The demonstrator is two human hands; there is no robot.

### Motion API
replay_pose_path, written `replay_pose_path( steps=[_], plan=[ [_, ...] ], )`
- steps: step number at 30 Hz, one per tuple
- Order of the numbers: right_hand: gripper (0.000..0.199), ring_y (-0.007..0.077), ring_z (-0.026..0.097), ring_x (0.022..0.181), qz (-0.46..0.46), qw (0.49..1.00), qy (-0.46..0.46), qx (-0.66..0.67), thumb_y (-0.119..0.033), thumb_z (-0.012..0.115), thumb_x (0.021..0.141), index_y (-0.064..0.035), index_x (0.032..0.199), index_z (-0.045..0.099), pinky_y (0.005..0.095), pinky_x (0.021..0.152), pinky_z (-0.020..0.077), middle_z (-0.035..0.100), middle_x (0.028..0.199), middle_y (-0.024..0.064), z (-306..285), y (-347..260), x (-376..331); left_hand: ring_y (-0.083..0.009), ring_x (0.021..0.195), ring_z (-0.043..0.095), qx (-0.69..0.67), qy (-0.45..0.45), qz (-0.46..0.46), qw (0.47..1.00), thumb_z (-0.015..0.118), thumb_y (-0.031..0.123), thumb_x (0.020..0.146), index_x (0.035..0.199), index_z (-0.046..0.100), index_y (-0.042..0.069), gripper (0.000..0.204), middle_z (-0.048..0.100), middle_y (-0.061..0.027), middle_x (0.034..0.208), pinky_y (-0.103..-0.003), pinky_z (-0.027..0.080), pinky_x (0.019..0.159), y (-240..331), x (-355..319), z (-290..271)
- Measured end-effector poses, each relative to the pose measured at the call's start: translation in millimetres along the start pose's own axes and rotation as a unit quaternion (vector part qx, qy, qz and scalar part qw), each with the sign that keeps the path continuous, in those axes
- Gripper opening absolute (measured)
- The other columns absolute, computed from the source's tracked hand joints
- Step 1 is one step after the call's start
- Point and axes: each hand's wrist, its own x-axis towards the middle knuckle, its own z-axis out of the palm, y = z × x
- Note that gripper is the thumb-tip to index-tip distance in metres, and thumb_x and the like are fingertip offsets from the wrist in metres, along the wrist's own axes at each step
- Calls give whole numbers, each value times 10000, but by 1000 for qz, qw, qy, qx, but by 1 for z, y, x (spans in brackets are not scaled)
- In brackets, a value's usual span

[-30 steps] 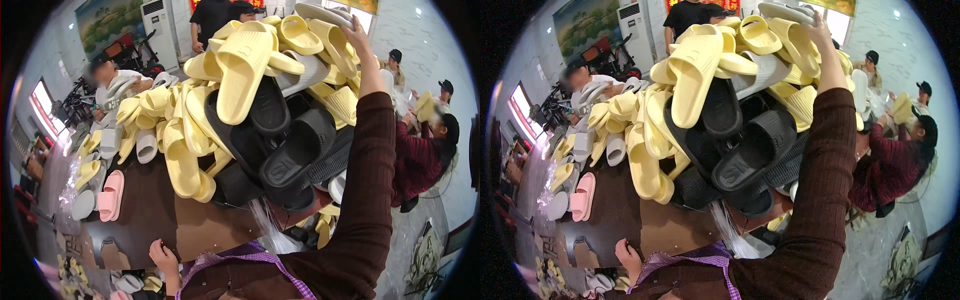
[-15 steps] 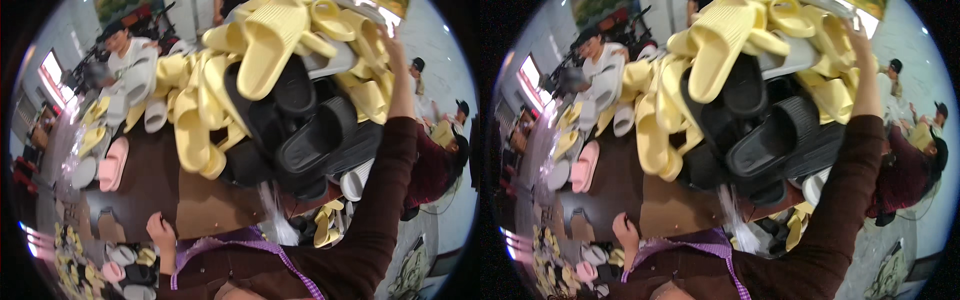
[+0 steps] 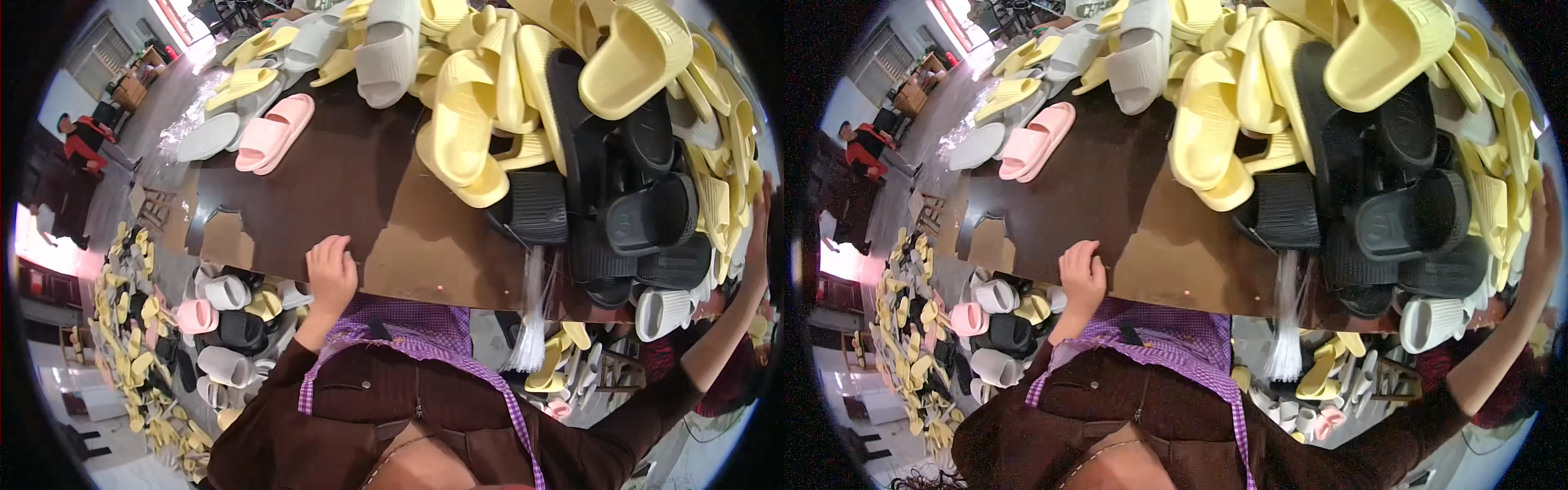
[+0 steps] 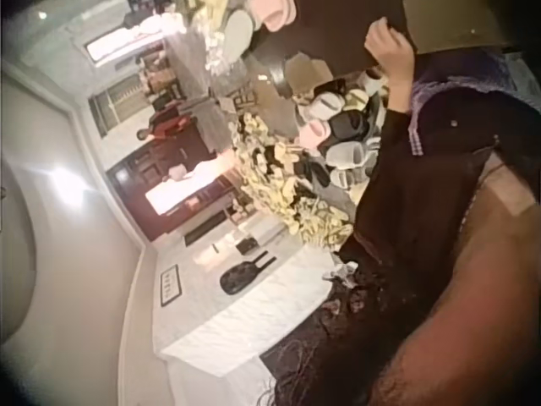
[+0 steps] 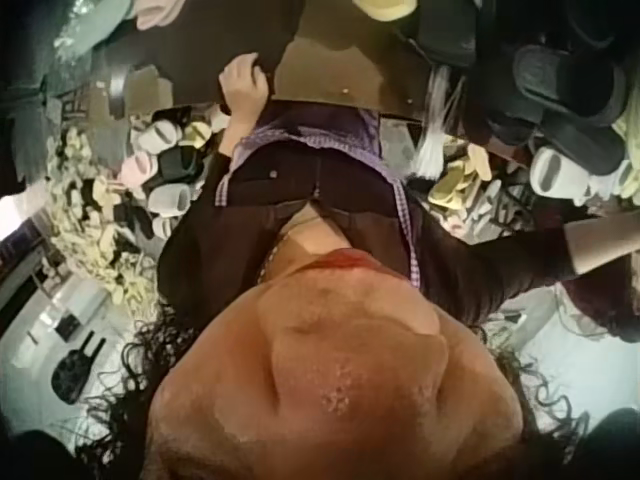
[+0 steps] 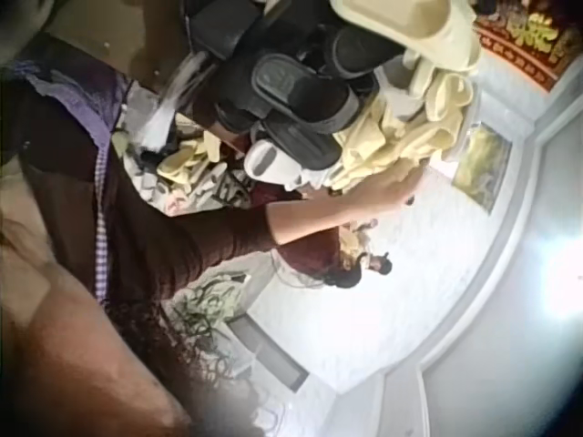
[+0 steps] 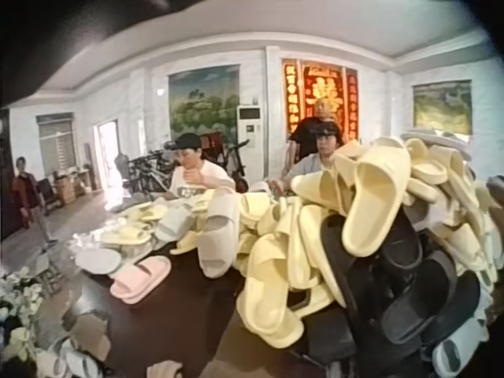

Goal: The person moves slippers aside on a table and fastens pairs of slippers together using plastic ties by hand.

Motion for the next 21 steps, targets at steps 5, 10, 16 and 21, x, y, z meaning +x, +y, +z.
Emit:
replay_pose_path(
  steps=[5, 10, 16, 21],
  plan=[
    [365, 272, 400, 1267, -407, 913, -34, 17, -80, 490, 893, -14, 1252, 494, 389, 1037, 329, 448, 1337, 166, -5, 43, -133, -303, 940, 539, -40, 2, 23, 999, 560, 22, 724, 1004, 568, 33, 280, 578, -126, 994, -396, 395, 811, -2, -6, -4],
    [303, 310, 596, 967, -333, 808, -272, 403, -90, 495, 812, 78, 1050, 583, 365, 859, 461, 602, 1049, 238, 31, 2, -249, -291, 937, 534, -86, -21, 44, 995, 568, 28, 722, 1008, 569, 37, 287, 574, -115, 999, -392, 389, 816, -13, -9, -12],
    [174, 160, 635, 810, -147, 784, -405, 446, 11, 533, 819, 43, 964, 624, 250, 735, 489, 663, 881, 111, 158, -56, -324, -288, 945, 536, -105, -30, 44, 993, 575, 36, 732, 1009, 575, 36, 277, 581, -114, 1006, -389, 389, 830, -14, -8, -17],
    [128, 242, 642, 796, -266, 814, -322, 405, -31, 597, 811, 0, 933, 623, 299, 690, 495, 647, 859, 131, 223, -59, -361, -294, 960, 540, -169, -35, 9, 985, 574, 39, 750, 1001, 584, 34, 251, 592, -121, 1008, -386, 390, 844, -20, -12, -8]
  ],
)
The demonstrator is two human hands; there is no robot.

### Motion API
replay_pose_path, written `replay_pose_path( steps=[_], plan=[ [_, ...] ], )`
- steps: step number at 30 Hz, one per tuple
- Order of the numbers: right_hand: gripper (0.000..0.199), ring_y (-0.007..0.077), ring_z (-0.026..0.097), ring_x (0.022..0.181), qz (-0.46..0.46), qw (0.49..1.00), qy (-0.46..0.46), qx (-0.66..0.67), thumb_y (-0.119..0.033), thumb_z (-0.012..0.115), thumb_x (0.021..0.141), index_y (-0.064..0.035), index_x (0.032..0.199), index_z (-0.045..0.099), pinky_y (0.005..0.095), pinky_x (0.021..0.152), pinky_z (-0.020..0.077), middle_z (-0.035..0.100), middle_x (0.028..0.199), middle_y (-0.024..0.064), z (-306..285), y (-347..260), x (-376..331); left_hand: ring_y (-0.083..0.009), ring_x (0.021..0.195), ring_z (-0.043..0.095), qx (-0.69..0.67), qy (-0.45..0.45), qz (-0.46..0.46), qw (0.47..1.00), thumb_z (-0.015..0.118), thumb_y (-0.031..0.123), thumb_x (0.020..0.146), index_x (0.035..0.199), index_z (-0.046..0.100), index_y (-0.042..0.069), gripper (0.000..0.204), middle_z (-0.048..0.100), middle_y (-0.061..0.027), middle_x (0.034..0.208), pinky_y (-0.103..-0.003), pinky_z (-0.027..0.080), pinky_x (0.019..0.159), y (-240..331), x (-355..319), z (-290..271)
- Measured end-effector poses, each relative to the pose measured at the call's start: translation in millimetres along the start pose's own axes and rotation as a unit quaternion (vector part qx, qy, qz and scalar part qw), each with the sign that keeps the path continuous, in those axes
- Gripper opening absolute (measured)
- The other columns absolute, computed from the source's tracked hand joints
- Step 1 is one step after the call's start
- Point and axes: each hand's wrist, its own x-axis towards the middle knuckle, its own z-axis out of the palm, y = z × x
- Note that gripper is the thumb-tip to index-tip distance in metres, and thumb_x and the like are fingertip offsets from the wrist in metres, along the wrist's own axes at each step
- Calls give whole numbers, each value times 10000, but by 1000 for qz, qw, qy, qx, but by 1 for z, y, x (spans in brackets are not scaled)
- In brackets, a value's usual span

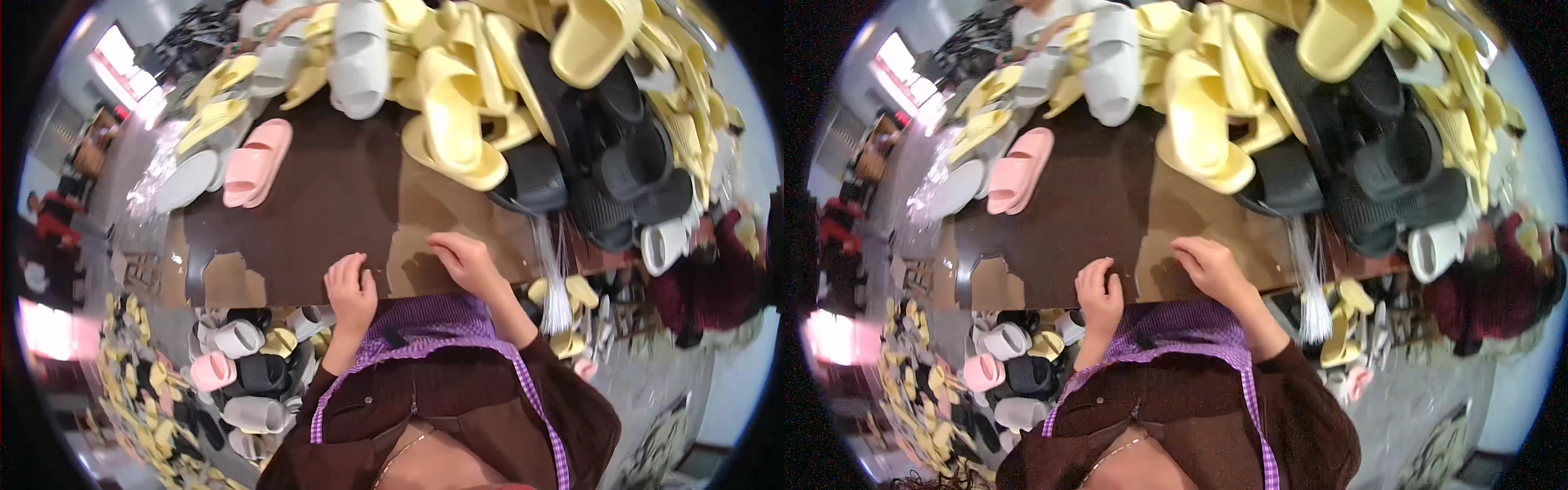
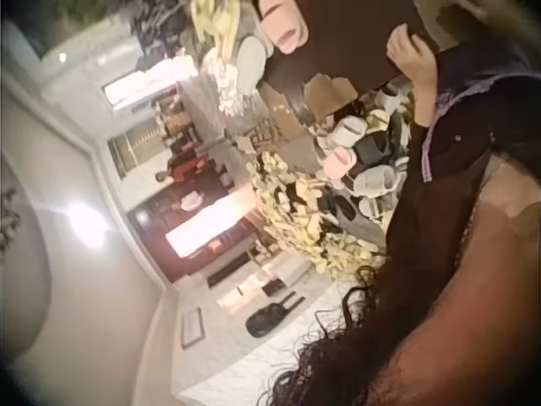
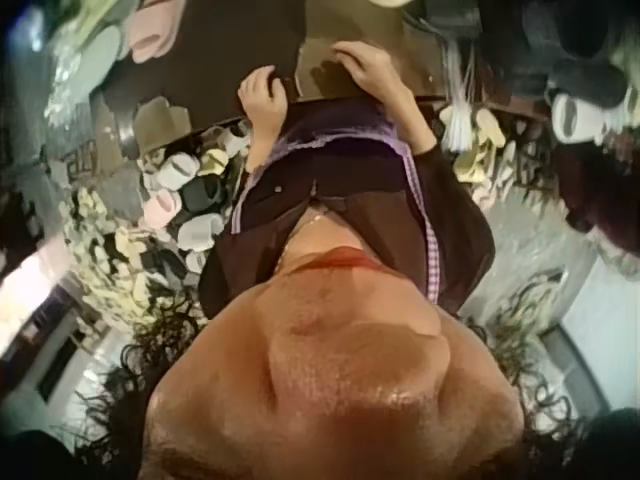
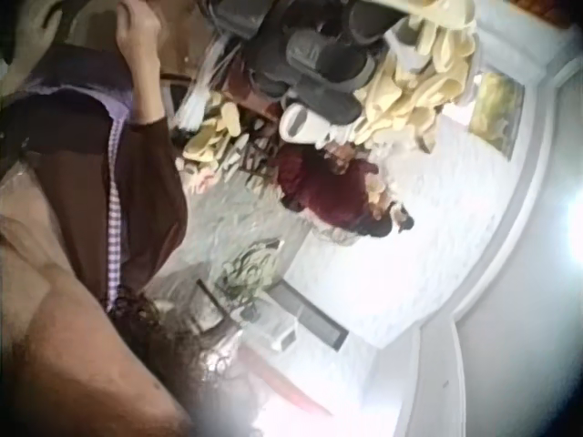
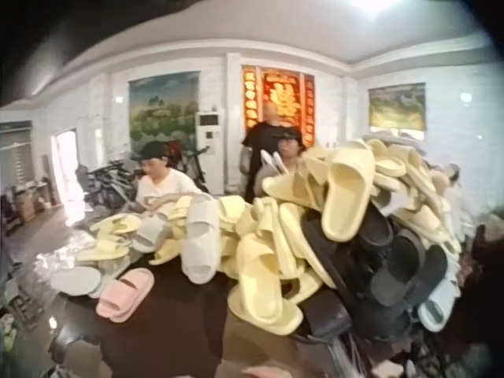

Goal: The person moves slippers aside on a table and fastens pairs of slippers together using plastic ties by hand.

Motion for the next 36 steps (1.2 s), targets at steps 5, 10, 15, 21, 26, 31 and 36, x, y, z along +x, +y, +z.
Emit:
replay_pose_path(
  steps=[5, 10, 15, 21, 26, 31, 36],
  plan=[
    [117, 285, 618, 772, 4, 999, 31, -40, -20, 619, 783, -6, 898, 616, 332, 696, 489, 634, 838, 130, -9, 0, -17, -290, 969, 545, 43, -20, 7, 999, 572, 45, 758, 996, 592, 41, 239, 601, -114, 1004, -384, 388, 853, 1, 1, 1],
    [132, 293, 606, 776, 33, 994, 66, -82, -4, 635, 756, -7, 885, 611, 339, 705, 485, 632, 848, 118, -29, -1, -43, -275, 960, 549, 88, -23, 35, 995, 572, 63, 754, 991, 599, 52, 239, 604, -94, 990, -383, 385, 854, 2, 4, 7],
    [198, 312, 582, 865, 65, 971, 138, -183, -6, 629, 752, 1, 947, 596, 355, 733, 472, 616, 966, 135, -49, 7, -66, -277, 971, 553, 105, -31, 38, 993, 580, 43, 754, 1006, 596, 50, 252, 608, -97, 1007, -375, 385, 853, 2, 3, 8],
    [288, 327, 541, 947, 140, 935, 140, -295, -20, 616, 761, -1, 1044, 563, 378, 802, 443, 579, 1077, 153, -72, 7, -71, -275, 960, 561, 117, -34, 44, 992, 576, 41, 751, 999, 599, 48, 249, 611, -97, 1000, -371, 388, 846, 3, 2, 8],
    [320, 337, 529, 948, 195, 913, 153, -324, -27, 605, 769, -4, 1084, 549, 393, 836, 432, 572, 1101, 156, -79, 14, -73, -276, 953, 565, 129, -32, 53, 990, 573, 37, 749, 995, 601, 46, 247, 611, -98, 1000, -370, 391, 843, 4, 3, 10],
    [310, 344, 527, 944, 221, 901, 128, -350, -38, 603, 771, -4, 1075, 558, 400, 841, 433, 576, 1104, 158, -75, 20, -72, -266, 932, 563, 135, -25, 58, 989, 573, 59, 745, 971, 611, 53, 229, 610, -89, 976, -371, 390, 830, 4, 4, 12],
    [301, 340, 530, 943, 191, 911, 68, -359, -50, 602, 770, -4, 1066, 568, 401, 843, 433, 581, 1109, 161, -70, 15, -68, -267, 934, 562, 133, -25, 60, 989, 574, 52, 740, 973, 611, 52, 236, 610, -94, 980, -373, 390, 830, 3, 4, 12]
  ],
)
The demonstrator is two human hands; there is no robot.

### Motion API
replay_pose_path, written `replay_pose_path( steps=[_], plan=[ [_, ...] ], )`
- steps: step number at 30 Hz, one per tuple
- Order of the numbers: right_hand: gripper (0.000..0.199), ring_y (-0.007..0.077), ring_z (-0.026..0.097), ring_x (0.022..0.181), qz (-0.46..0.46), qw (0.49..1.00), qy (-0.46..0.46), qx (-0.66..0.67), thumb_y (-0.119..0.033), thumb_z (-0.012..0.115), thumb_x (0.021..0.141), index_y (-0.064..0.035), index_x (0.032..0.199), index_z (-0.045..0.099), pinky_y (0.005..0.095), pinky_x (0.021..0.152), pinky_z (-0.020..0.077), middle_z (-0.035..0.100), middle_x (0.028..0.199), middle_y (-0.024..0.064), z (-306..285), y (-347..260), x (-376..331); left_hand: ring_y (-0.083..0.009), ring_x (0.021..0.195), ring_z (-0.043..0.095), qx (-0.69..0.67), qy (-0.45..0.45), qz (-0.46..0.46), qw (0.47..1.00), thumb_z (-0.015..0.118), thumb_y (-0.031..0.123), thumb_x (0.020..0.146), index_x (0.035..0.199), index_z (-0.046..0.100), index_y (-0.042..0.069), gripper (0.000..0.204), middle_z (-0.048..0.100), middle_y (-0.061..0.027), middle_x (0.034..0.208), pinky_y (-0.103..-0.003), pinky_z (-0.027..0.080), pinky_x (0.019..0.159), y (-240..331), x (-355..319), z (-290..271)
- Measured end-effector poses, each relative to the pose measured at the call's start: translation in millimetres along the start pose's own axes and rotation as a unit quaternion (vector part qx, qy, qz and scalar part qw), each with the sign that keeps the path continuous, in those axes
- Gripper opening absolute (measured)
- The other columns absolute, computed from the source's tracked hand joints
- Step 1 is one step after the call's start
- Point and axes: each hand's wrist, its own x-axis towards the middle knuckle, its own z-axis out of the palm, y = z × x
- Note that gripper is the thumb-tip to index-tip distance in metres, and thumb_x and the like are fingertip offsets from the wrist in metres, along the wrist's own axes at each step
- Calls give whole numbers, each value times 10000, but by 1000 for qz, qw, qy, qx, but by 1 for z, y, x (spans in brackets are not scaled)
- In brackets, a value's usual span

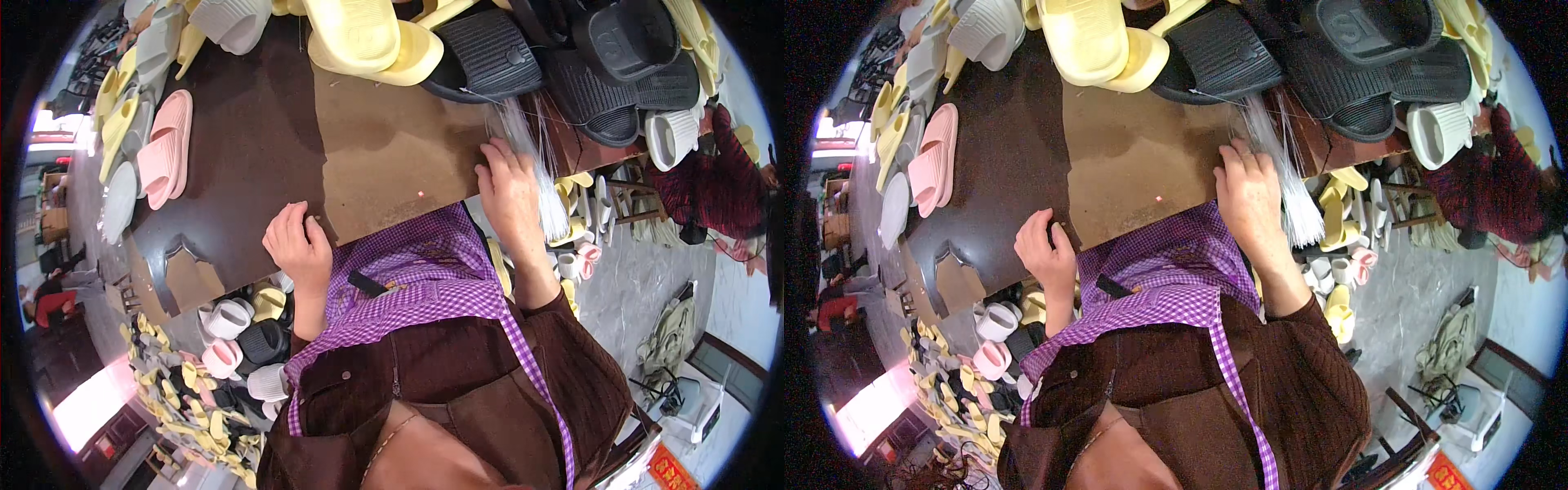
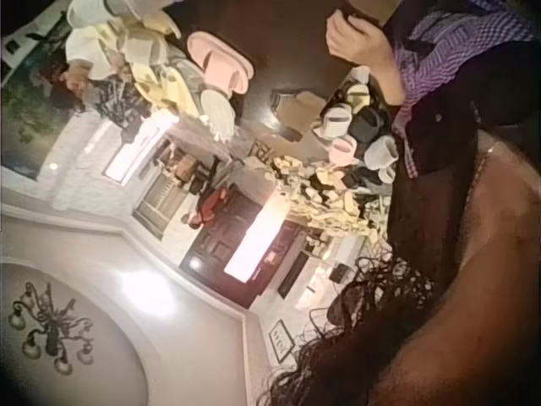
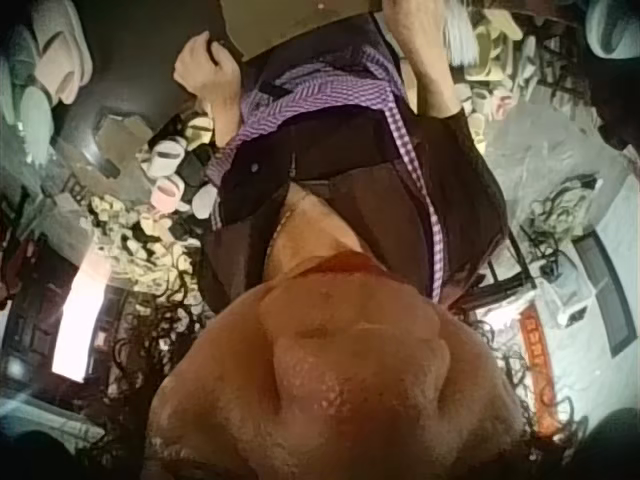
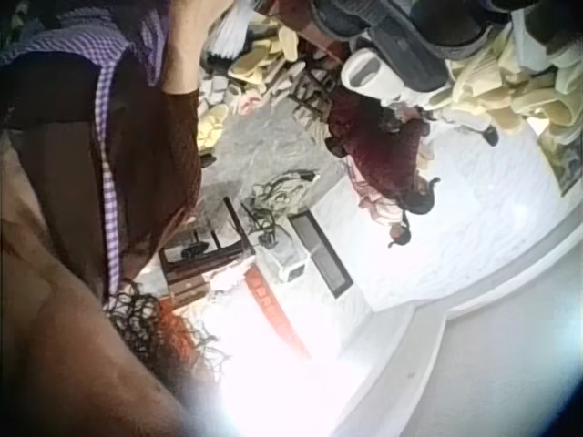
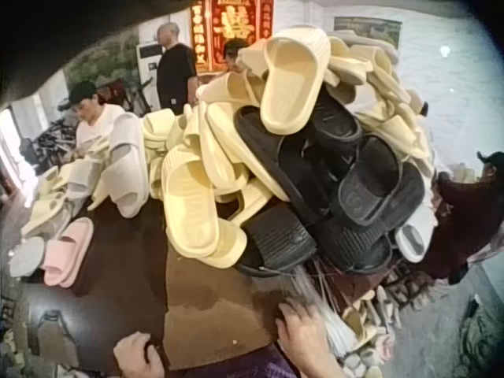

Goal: The person moves slippers aside on a table and fastens pairs of slippers together using plastic ties by hand.

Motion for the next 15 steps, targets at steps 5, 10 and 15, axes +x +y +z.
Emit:
replay_pose_path(
  steps=[5, 10, 15],
  plan=[
    [309, 331, 521, 956, -47, 999, -5, 11, -55, 606, 764, -11, 1069, 577, 403, 858, 422, 584, 1124, 149, 2, -5, -4, -273, 945, 560, -2, -7, -5, 1000, 577, 37, 739, 982, 606, 48, 245, 609, -102, 990, -372, 390, 839, 0, 0, -2],
    [319, 314, 497, 988, -62, 997, -37, 20, -56, 614, 757, -29, 1074, 581, 414, 866, 398, 571, 1163, 118, -1, -13, -9, -286, 962, 560, -25, -14, -9, 1000, 573, 25, 755, 994, 599, 34, 241, 608, -118, 1008, -373, 387, 869, 1, 0, -5],
    [320, 298, 485, 1008, -76, 996, -40, 32, -58, 619, 755, -43, 1073, 584, 417, 858, 383, 557, 1193, 99, -2, -13, -11, -304, 956, 549, -176, -35, -11, 984, 564, -1, 739, 991, 592, 23, 255, 601, -126, 1003, -387, 385, 877, 20, 14, -4]
  ],
)
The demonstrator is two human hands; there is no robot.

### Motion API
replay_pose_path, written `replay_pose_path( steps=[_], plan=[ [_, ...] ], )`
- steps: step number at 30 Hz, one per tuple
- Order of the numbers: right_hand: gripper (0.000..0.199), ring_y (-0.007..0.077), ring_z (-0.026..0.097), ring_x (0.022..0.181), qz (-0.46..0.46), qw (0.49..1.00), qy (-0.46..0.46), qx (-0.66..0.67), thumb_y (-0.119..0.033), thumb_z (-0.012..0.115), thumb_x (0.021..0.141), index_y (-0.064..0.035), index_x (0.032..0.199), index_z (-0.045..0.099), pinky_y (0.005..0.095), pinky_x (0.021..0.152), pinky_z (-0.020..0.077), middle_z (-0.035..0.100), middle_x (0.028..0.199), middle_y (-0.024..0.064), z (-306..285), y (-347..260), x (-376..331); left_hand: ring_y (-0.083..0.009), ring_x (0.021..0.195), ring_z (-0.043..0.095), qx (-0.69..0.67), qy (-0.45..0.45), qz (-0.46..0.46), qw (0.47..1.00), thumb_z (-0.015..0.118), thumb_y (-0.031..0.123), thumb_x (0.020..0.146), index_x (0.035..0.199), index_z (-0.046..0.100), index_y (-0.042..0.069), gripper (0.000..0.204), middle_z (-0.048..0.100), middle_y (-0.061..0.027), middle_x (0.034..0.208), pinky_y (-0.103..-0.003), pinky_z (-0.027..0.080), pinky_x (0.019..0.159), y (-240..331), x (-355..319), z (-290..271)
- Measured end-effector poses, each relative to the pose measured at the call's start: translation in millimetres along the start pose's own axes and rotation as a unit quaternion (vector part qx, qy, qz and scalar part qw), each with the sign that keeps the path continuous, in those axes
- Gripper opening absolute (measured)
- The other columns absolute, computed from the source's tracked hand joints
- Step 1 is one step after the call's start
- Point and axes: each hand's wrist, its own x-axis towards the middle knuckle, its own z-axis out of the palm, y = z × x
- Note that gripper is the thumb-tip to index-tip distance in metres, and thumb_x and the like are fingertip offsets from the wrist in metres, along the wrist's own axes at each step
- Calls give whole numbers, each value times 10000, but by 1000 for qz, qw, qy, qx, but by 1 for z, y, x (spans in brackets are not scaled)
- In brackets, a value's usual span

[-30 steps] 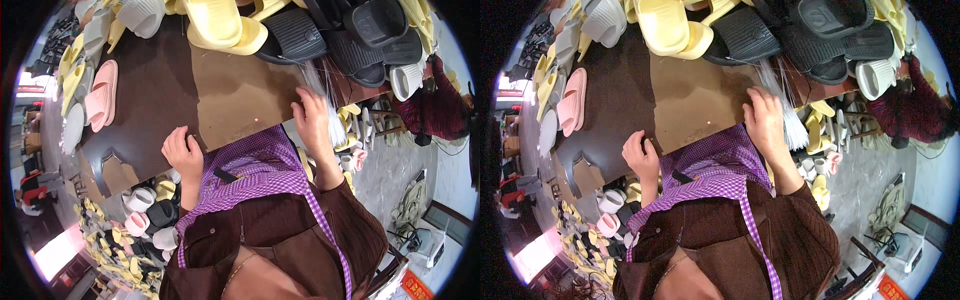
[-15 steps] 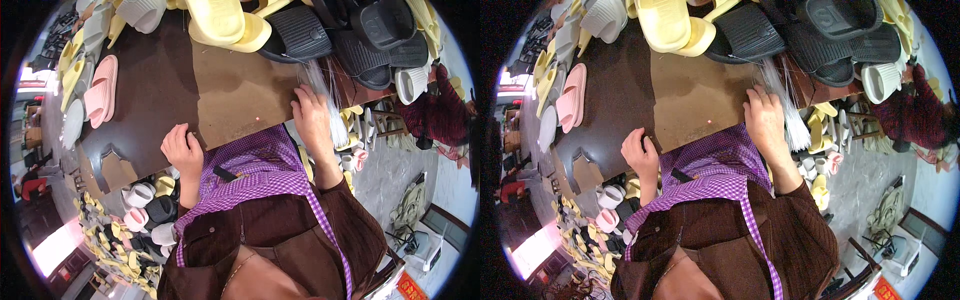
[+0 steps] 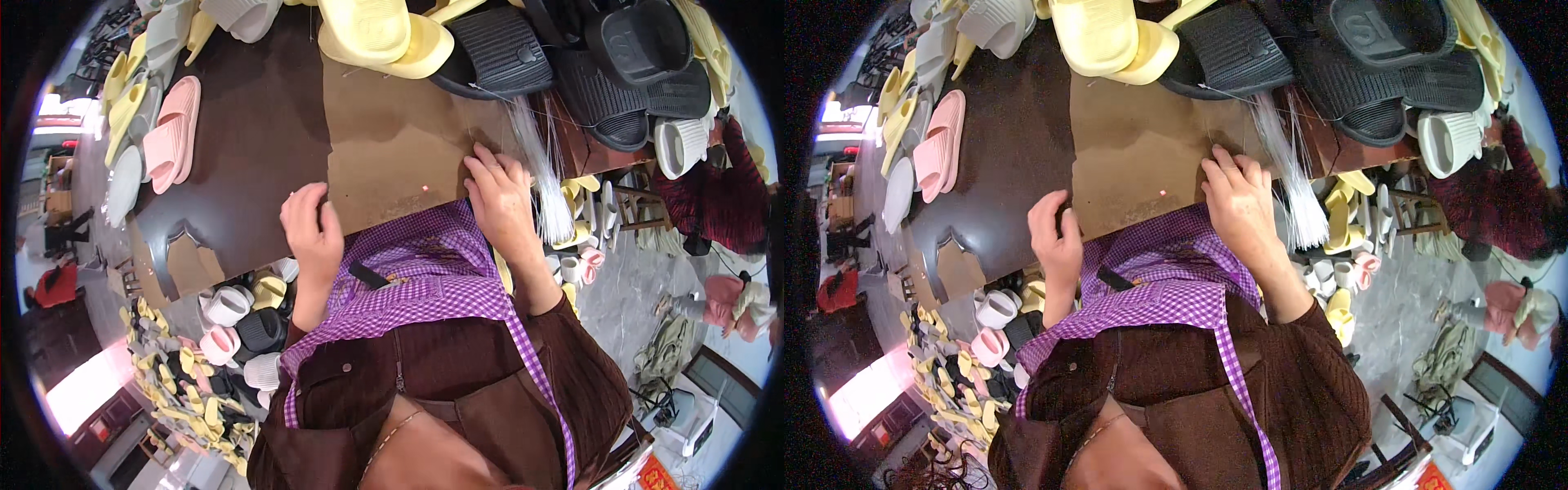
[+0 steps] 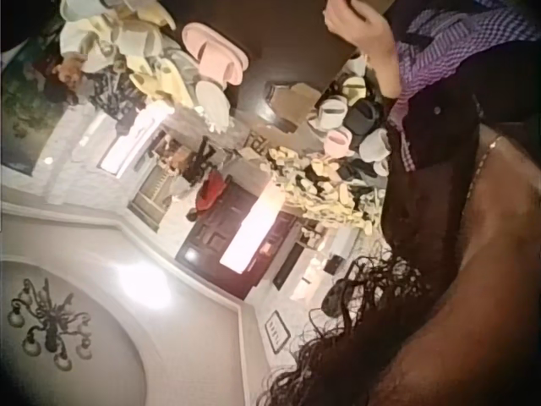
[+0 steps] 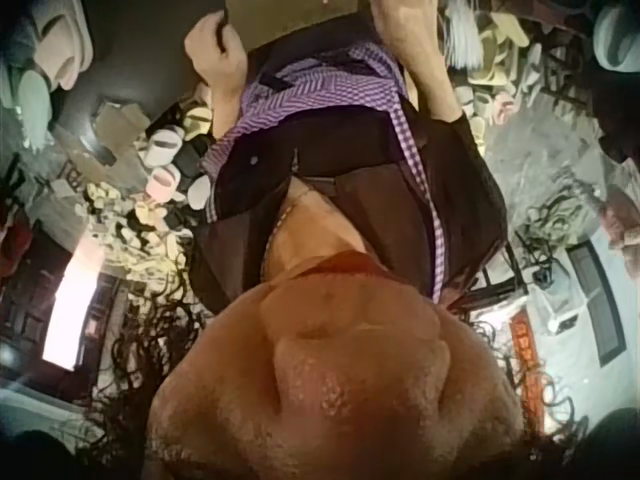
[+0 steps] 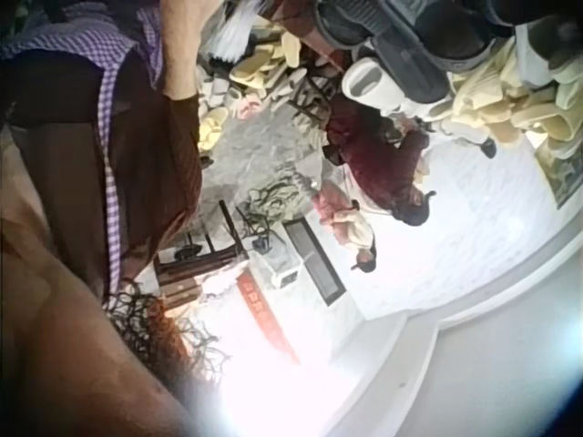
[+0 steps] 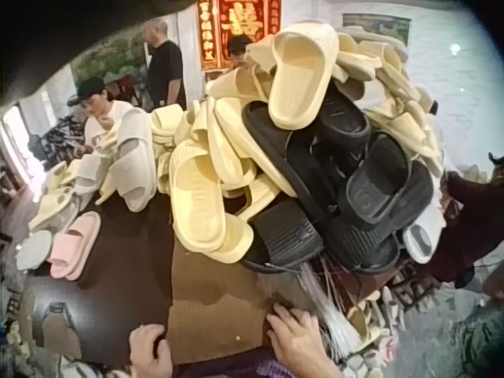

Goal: The person moves slippers aside on a table and fastens pairs of slippers together using plastic ties by hand.

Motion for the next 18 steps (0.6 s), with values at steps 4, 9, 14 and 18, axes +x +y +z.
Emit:
replay_pose_path(
  steps=[4, 9, 14, 18],
  plan=[
    [325, 296, 488, 1012, -17, 1000, -4, 9, -59, 623, 751, -41, 1074, 584, 409, 859, 381, 555, 1194, 103, -2, 1, -2, -316, 982, 535, -38, -54, 54, 996, 561, -15, 737, 997, 584, 7, 261, 591, -128, 1041, -397, 383, 889, 28, 23, 18],
    [334, 293, 488, 1019, -20, 1000, 0, 19, -60, 629, 741, -38, 1071, 584, 406, 867, 377, 555, 1194, 103, -1, 3, -7, -277, 992, 520, -72, -159, 217, 960, 582, 31, 731, 1025, 583, 15, 294, 571, -101, 1119, -382, 393, 859, 63, 60, 56],
    [350, 294, 489, 1031, -22, 1000, 13, 16, -52, 630, 724, -33, 1071, 585, 410, 868, 374, 556, 1191, 104, 2, 3, -8, -265, 983, 521, -60, -185, 306, 932, 557, 67, 747, 1094, 571, 29, 349, 548, -89, 1177, -369, 391, 862, 76, 86, 105],
    [356, 294, 488, 1039, -22, 999, 19, 23, -47, 629, 718, -33, 1071, 587, 412, 867, 373, 562, 1175, 101, 4, 6, -11, -272, 1010, 516, -28, -221, 314, 923, 526, 88, 775, 1165, 562, 69, 393, 536, -99, 1183, -377, 390, 878, 79, 93, 131]
  ],
)
